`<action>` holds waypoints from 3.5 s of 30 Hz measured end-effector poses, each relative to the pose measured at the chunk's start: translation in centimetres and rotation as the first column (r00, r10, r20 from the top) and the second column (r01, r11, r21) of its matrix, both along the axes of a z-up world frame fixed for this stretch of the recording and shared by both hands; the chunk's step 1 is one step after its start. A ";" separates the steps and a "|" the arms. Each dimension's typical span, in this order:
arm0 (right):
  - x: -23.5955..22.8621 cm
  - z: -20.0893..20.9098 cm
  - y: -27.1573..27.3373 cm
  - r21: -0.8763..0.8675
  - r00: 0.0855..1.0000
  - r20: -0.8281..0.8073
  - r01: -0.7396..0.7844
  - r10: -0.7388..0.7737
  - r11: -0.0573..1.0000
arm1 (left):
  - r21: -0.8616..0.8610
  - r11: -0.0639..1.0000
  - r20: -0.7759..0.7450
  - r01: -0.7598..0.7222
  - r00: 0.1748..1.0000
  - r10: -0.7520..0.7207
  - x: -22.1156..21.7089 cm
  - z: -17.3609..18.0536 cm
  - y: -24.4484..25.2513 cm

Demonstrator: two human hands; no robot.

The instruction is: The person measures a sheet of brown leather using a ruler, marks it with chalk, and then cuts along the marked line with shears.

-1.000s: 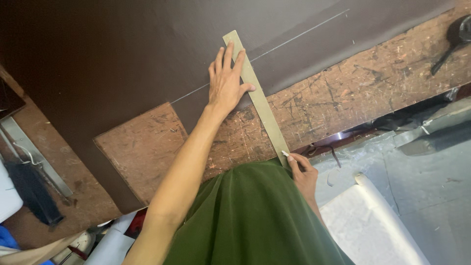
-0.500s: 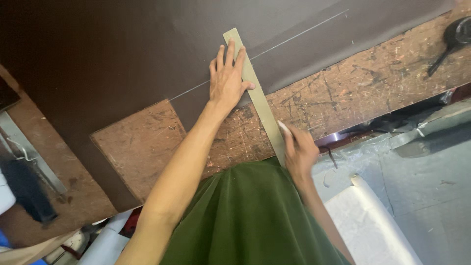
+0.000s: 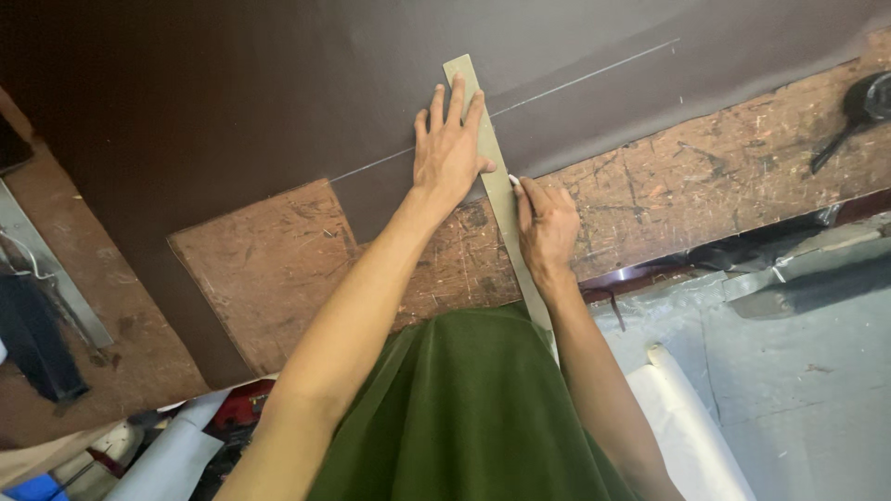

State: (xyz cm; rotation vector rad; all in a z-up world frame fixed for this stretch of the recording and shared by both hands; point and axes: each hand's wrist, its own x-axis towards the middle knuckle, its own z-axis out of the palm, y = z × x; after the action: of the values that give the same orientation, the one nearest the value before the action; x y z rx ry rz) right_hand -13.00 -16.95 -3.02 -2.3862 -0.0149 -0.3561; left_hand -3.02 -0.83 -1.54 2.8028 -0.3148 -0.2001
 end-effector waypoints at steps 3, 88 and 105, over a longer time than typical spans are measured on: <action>0.7 -0.2 0.2 -0.019 0.998 0.062 -0.007 0.008 1.000 | 0.016 1.000 -0.013 -0.001 1.000 0.001 0.2 0.0 -0.3; -13.9 -9.7 -31.7 0.702 0.677 -0.712 0.682 0.186 0.205 | -0.075 0.971 0.136 0.226 0.967 -0.214 7.1 -3.6 -21.3; -13.5 -9.5 -31.9 0.684 0.663 -0.729 0.692 0.172 0.231 | -0.112 0.970 0.157 0.215 0.968 -0.196 7.0 -3.9 -21.2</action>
State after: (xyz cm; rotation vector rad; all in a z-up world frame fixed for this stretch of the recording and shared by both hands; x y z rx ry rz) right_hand -26.54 -48.82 -12.54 -1.0457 0.8259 0.3729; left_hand 3.97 -22.06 -5.41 2.6603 -0.6319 -0.0212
